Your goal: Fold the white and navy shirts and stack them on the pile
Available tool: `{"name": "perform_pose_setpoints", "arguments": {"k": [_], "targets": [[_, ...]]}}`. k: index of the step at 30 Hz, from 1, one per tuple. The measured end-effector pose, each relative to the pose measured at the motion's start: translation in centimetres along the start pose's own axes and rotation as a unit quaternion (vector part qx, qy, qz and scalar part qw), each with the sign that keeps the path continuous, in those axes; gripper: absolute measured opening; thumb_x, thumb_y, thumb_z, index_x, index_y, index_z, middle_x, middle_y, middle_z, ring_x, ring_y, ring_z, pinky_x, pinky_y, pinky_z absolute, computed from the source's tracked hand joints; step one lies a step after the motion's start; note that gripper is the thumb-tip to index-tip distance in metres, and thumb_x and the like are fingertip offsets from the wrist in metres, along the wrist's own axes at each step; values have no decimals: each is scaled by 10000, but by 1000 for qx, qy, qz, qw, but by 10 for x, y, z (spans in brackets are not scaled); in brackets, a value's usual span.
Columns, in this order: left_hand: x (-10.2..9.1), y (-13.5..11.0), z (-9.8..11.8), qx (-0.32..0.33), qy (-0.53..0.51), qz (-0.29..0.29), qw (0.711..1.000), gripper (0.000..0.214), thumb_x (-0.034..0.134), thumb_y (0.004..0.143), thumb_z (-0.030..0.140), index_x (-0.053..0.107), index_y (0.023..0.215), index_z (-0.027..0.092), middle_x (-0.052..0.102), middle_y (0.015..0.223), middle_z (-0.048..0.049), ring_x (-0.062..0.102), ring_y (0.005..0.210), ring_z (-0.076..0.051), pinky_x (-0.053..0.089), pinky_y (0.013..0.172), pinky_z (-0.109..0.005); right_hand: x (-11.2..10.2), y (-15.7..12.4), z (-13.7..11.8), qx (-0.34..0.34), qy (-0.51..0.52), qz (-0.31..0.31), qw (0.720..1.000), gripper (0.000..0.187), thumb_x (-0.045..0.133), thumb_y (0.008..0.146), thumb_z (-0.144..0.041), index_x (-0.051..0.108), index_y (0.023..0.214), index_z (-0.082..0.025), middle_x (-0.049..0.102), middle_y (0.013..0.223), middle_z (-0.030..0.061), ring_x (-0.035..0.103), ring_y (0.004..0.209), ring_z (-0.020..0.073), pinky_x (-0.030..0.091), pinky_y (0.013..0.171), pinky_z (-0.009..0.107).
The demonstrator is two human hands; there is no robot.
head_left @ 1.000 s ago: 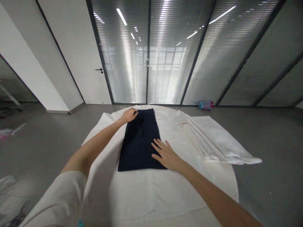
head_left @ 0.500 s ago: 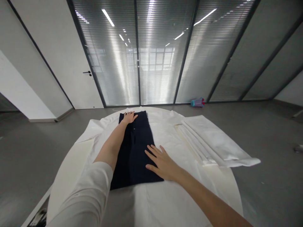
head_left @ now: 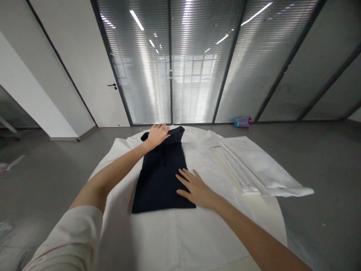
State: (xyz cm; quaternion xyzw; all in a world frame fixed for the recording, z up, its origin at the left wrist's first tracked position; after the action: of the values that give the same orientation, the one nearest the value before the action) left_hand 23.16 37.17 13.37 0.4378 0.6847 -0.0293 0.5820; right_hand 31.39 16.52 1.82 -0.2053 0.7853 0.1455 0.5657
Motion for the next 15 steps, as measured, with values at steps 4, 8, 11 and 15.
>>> {"name": "perform_pose_setpoints", "arguments": {"k": [4, 8, 11, 15], "targets": [[-9, -58, 49, 98, 23, -60, 993, 323, 573, 956, 413, 634, 1135, 152, 642, 1055, -154, 638, 907, -293, 413, 755, -378, 3, 2, 2, 2, -5, 3, 1000, 717, 317, 995, -634, 352, 1546, -176, 231, 1626, 126, 175, 1515, 297, 107, 1220, 571], [-10, -101, 53, 107, -63, -81, 989, 385, 565, 926, 544, 666, 1027, 186, 653, 949, -87, 654, 858, -247, 446, 760, -348, 4, 1, 3, -6, 8, 28, 1000, 690, 394, 980, -621, 422, 1515, -186, 301, 1605, 131, 223, 1501, 312, 135, 1214, 577], [-17, -122, -5, -57, -191, -38, 979, 382, 506, 941, 573, 655, 1033, 233, 650, 975, -57, 661, 870, -213, 475, 750, -306, -10, -1, 6, -9, 41, 104, 994, 570, 448, 980, -563, 557, 1409, -204, 475, 1509, 119, 374, 1430, 292, 256, 1192, 513], [13, -172, -85, -348, -400, -53, 846, 483, 534, 904, 619, 582, 1168, 217, 651, 841, -49, 654, 713, -193, 478, 610, -266, -47, 9, 41, 88, 127, 249, 956, 433, 470, 979, -447, 577, 1309, -189, 664, 1210, 122, 633, 1104, 235, 481, 993, 384]]}}
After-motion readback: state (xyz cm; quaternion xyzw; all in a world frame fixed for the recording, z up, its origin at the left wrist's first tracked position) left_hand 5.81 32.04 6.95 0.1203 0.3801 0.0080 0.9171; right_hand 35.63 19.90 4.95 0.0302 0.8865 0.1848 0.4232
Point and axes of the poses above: each hand's wrist, its own y-axis towards the middle knuckle, its own x-axis out of the palm, z = x × y, the point moved 10 cm from there along y, towards the middle knuckle
